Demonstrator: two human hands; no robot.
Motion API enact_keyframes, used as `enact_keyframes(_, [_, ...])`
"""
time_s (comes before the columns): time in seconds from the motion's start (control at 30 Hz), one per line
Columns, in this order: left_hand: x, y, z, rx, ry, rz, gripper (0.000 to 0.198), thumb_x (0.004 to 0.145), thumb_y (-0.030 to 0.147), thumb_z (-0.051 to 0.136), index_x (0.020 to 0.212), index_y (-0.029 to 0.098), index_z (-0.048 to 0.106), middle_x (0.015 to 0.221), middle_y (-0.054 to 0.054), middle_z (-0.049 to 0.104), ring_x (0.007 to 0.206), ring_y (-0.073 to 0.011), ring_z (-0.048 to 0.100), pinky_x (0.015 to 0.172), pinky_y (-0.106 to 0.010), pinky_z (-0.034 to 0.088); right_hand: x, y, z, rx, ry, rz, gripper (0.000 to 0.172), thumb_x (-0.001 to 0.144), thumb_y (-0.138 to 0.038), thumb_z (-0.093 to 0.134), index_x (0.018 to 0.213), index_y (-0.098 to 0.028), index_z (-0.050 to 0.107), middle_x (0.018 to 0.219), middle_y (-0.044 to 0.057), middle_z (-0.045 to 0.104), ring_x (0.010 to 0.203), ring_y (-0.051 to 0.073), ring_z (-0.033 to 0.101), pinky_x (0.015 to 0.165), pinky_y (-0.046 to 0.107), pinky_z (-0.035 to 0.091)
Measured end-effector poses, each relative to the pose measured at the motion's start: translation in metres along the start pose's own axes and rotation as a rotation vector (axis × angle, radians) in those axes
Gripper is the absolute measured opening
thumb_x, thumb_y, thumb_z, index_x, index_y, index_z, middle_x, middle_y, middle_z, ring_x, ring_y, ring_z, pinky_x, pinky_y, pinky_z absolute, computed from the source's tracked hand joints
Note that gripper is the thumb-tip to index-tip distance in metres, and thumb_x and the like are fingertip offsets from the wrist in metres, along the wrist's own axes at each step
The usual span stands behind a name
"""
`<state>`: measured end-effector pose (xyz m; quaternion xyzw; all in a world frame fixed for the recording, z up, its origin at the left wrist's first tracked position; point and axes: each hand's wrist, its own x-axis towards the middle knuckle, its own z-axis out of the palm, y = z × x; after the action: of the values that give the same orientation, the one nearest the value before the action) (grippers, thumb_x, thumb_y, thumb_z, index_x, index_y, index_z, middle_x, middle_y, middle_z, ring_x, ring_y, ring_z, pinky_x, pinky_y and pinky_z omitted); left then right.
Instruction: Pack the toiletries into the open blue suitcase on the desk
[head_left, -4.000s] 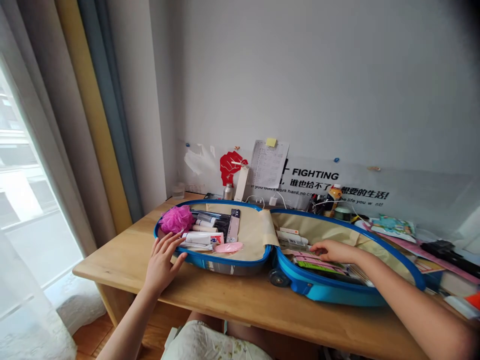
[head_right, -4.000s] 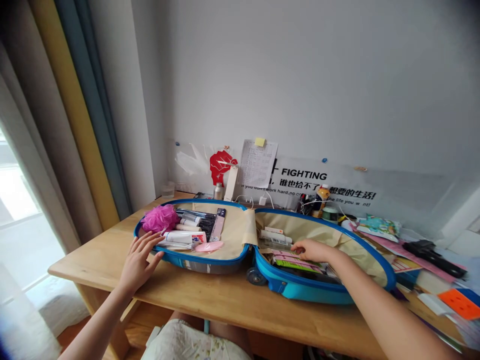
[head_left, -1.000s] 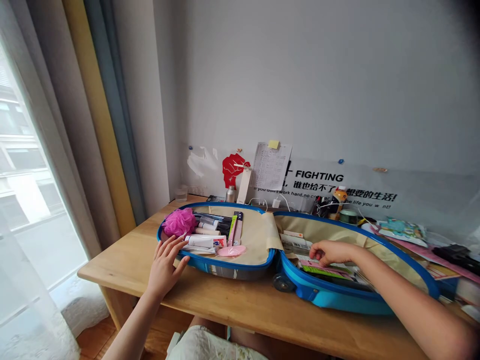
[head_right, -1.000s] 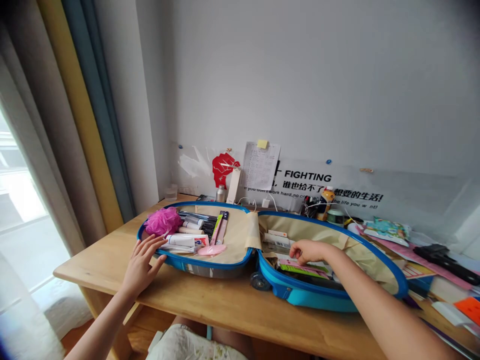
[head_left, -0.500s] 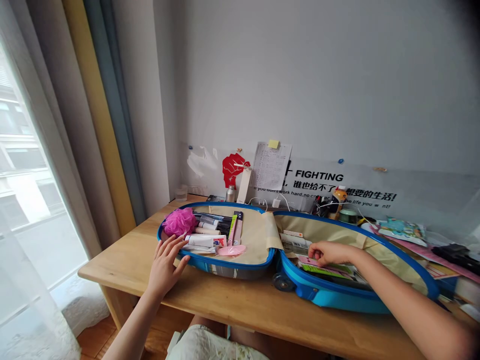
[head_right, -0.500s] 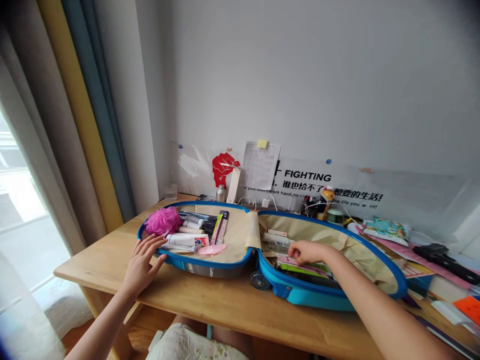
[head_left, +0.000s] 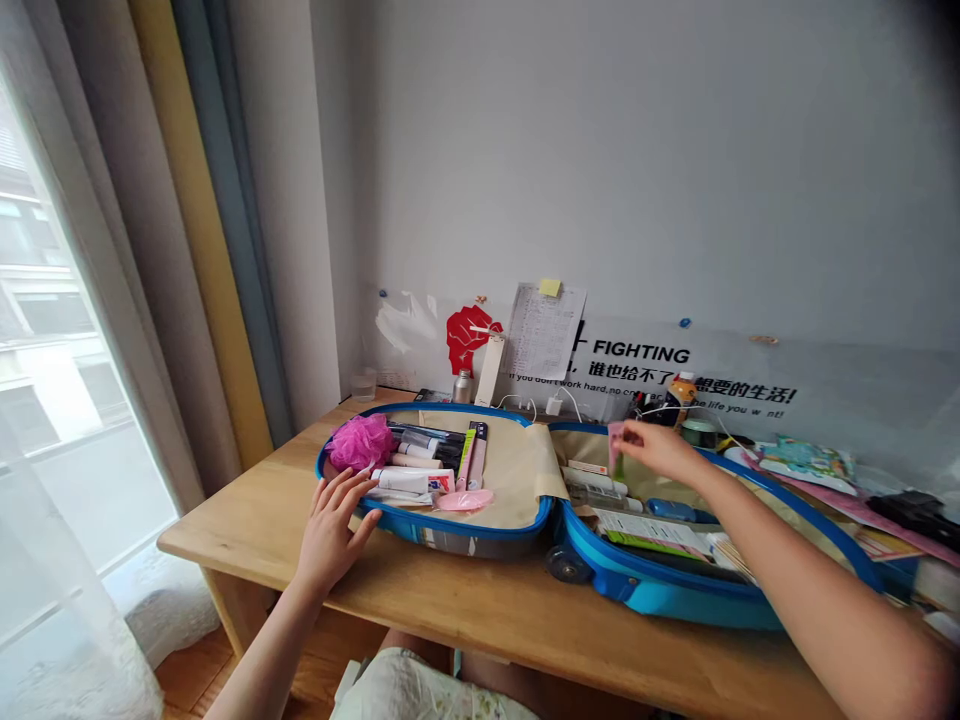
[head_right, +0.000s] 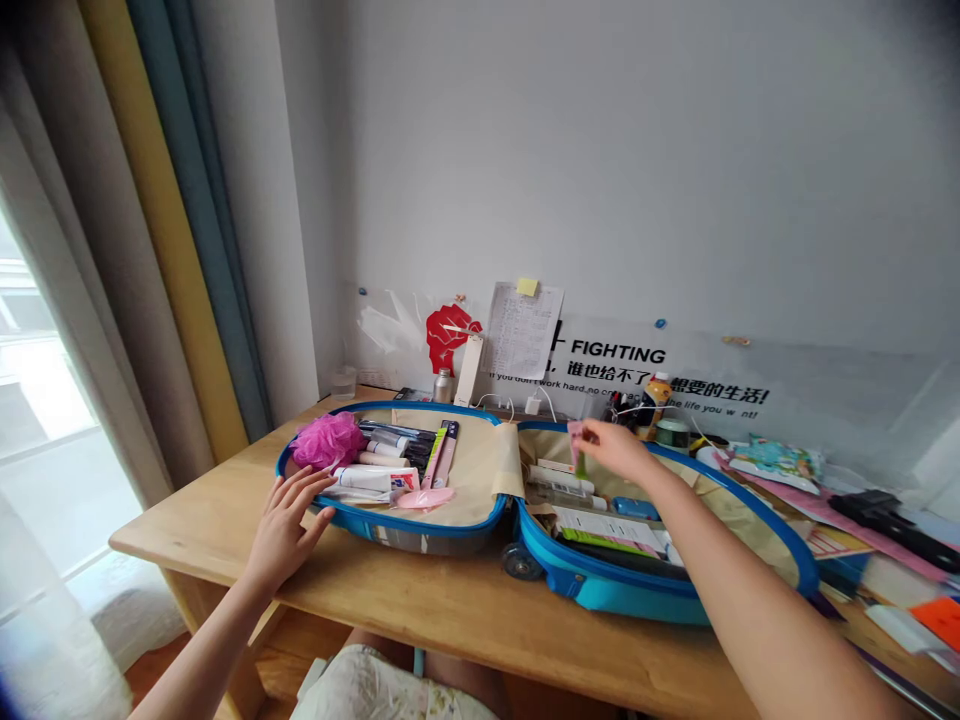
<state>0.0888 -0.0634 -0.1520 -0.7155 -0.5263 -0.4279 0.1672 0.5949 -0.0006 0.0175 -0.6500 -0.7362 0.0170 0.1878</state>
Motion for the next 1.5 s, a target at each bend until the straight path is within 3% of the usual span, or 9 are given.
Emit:
enact_keyframes(0.07, [0.000, 0.000, 0.000, 0.002, 0.001, 0.003, 0.037, 0.094, 0.045, 0.047, 0.119, 0.026, 0.067, 0.125, -0.008, 0.068, 0.127, -0.0304, 0.054, 0.112, -0.052, 0.035, 0.017, -0.016, -0.003, 0.138, 0.091, 0.057, 0.030, 0.086, -0.048, 0.054, 0.090, -0.020, 0.066, 0.085, 0.007, 0.072, 0.079, 0.021, 0.068, 0.069, 0.031, 0.052])
enact_keyframes(0.17, [0.000, 0.000, 0.000, 0.005, 0.005, 0.011, 0.037, 0.094, 0.045, 0.047, 0.119, 0.026, 0.066, 0.125, -0.008, 0.068, 0.127, -0.0305, 0.054, 0.111, -0.052, 0.035, 0.040, -0.053, 0.009, 0.354, 0.091, 0.106, 0.030, 0.096, -0.042, 0.046, 0.101, -0.018, 0.064, 0.087, 0.007, 0.071, 0.078, 0.016, 0.068, 0.072, 0.027, 0.055])
enact_keyframes(0.27, [0.000, 0.000, 0.000, 0.011, 0.013, 0.026, 0.036, 0.095, 0.044, 0.047, 0.120, 0.025, 0.066, 0.125, -0.008, 0.068, 0.126, -0.0307, 0.054, 0.110, -0.052, 0.036, 0.057, -0.097, 0.035, 0.489, -0.024, 0.131, 0.029, 0.097, -0.040, 0.050, 0.108, -0.016, 0.063, 0.091, 0.005, 0.069, 0.078, 0.012, 0.066, 0.073, 0.028, 0.056])
enact_keyframes(0.37, [0.000, 0.000, 0.000, 0.016, 0.014, 0.035, 0.036, 0.095, 0.043, 0.048, 0.120, 0.025, 0.065, 0.125, -0.008, 0.068, 0.125, -0.0309, 0.055, 0.109, -0.052, 0.037, 0.068, -0.134, 0.064, 0.535, -0.159, 0.163, 0.033, 0.094, -0.041, 0.057, 0.114, -0.015, 0.061, 0.106, 0.005, 0.066, 0.089, 0.014, 0.065, 0.078, 0.034, 0.057])
enact_keyframes(0.53, [0.000, -0.001, 0.000, 0.011, 0.000, 0.030, 0.035, 0.095, 0.043, 0.048, 0.121, 0.026, 0.065, 0.126, -0.008, 0.068, 0.126, -0.0305, 0.054, 0.111, -0.052, 0.035, 0.079, -0.166, 0.100, 0.494, -0.327, 0.217, 0.035, 0.093, -0.040, 0.058, 0.120, -0.017, 0.059, 0.118, 0.007, 0.063, 0.100, 0.017, 0.064, 0.086, 0.038, 0.056])
enact_keyframes(0.8, [0.000, -0.001, 0.001, 0.005, -0.008, 0.015, 0.036, 0.094, 0.043, 0.049, 0.121, 0.026, 0.065, 0.126, -0.008, 0.067, 0.127, -0.0305, 0.054, 0.113, -0.053, 0.033, 0.077, -0.174, 0.124, 0.326, -0.444, 0.240, 0.035, 0.094, -0.040, 0.058, 0.120, -0.018, 0.060, 0.120, 0.008, 0.063, 0.102, 0.018, 0.063, 0.088, 0.040, 0.055])
enact_keyframes(1.2, [-0.001, 0.000, 0.001, 0.000, -0.001, 0.012, 0.035, 0.094, 0.042, 0.049, 0.120, 0.026, 0.065, 0.125, -0.007, 0.068, 0.127, -0.0305, 0.054, 0.112, -0.053, 0.034, 0.076, -0.174, 0.128, 0.214, -0.419, 0.243, 0.034, 0.094, -0.042, 0.056, 0.119, -0.018, 0.061, 0.121, 0.008, 0.063, 0.102, 0.018, 0.063, 0.089, 0.039, 0.055])
enact_keyframes(1.37, [0.000, 0.001, 0.000, -0.005, -0.005, 0.000, 0.035, 0.094, 0.042, 0.049, 0.119, 0.026, 0.066, 0.124, -0.007, 0.068, 0.126, -0.0304, 0.054, 0.112, -0.053, 0.034, 0.077, -0.169, 0.113, 0.257, -0.350, 0.233, 0.035, 0.094, -0.042, 0.057, 0.120, -0.018, 0.060, 0.120, 0.008, 0.063, 0.102, 0.018, 0.063, 0.088, 0.039, 0.055])
enact_keyframes(1.5, [0.000, 0.002, 0.000, -0.009, -0.014, -0.009, 0.035, 0.093, 0.043, 0.049, 0.118, 0.026, 0.067, 0.123, -0.008, 0.069, 0.126, -0.0296, 0.054, 0.113, -0.052, 0.033, 0.077, -0.151, 0.075, 0.319, -0.262, 0.172, 0.035, 0.094, -0.042, 0.056, 0.118, -0.017, 0.060, 0.114, 0.007, 0.064, 0.096, 0.016, 0.064, 0.083, 0.037, 0.056])
